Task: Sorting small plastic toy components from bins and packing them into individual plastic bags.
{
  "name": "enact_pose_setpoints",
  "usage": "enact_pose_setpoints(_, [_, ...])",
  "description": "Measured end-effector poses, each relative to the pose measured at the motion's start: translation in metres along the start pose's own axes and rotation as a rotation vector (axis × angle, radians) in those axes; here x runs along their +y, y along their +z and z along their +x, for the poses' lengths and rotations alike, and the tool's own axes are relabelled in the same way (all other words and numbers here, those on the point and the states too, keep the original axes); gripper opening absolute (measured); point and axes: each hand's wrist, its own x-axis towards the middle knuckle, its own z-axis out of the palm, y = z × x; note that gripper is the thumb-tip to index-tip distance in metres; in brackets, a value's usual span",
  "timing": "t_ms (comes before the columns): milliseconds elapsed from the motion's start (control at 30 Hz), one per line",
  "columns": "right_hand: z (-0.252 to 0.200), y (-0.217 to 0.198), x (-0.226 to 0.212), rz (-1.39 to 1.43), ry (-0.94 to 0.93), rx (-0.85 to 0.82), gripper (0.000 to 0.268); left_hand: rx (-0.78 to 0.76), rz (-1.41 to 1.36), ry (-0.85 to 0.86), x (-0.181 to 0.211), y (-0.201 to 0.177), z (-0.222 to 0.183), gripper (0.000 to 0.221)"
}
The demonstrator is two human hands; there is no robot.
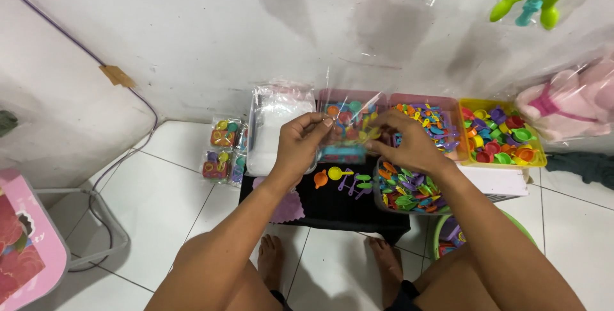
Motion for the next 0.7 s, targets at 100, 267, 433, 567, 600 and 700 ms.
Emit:
enact_pose_setpoints(100, [-0.003, -0.007, -0.016, 0.126, -0.068, -0.013, 0.053, -0.007, -0.056, -0.023, 0.015, 0.007, -0.007, 0.02])
enact_pose_setpoints(267, [-0.005, 0.002, -0.02, 0.328, -0.133, -0.049, 0.074, -0.009, -0.103, -0.035, 0.02, 0.011, -0.008, 0.022])
enact_pose_setpoints(433, [-0.004, 0.012, -0.06, 0.325, -0.178, 0.131, 0.029, 0.001, -0.059, -0.018, 0.016, 0.014, -0.006, 0.023])
enact_pose_setpoints(567, [-0.001, 0.008, -0.063, 0.432, -0.145, 0.244, 0.014, -0.169, 0.032, 0.13, 0.007, 0.01, -0.004, 0.052])
enact_pose_setpoints(600, [0.0, 0.006, -0.063, 0.498, -0.134, 0.27, 0.013, -0.269, 0.06, 0.185, 0.007, 0.011, -0.005, 0.069])
enact_pose_setpoints(700, [0.0, 0.002, -0.066, 0.535, -0.076, 0.291, 0.01, -0.338, 0.134, 0.118, 0.003, 0.006, -0.006, 0.056])
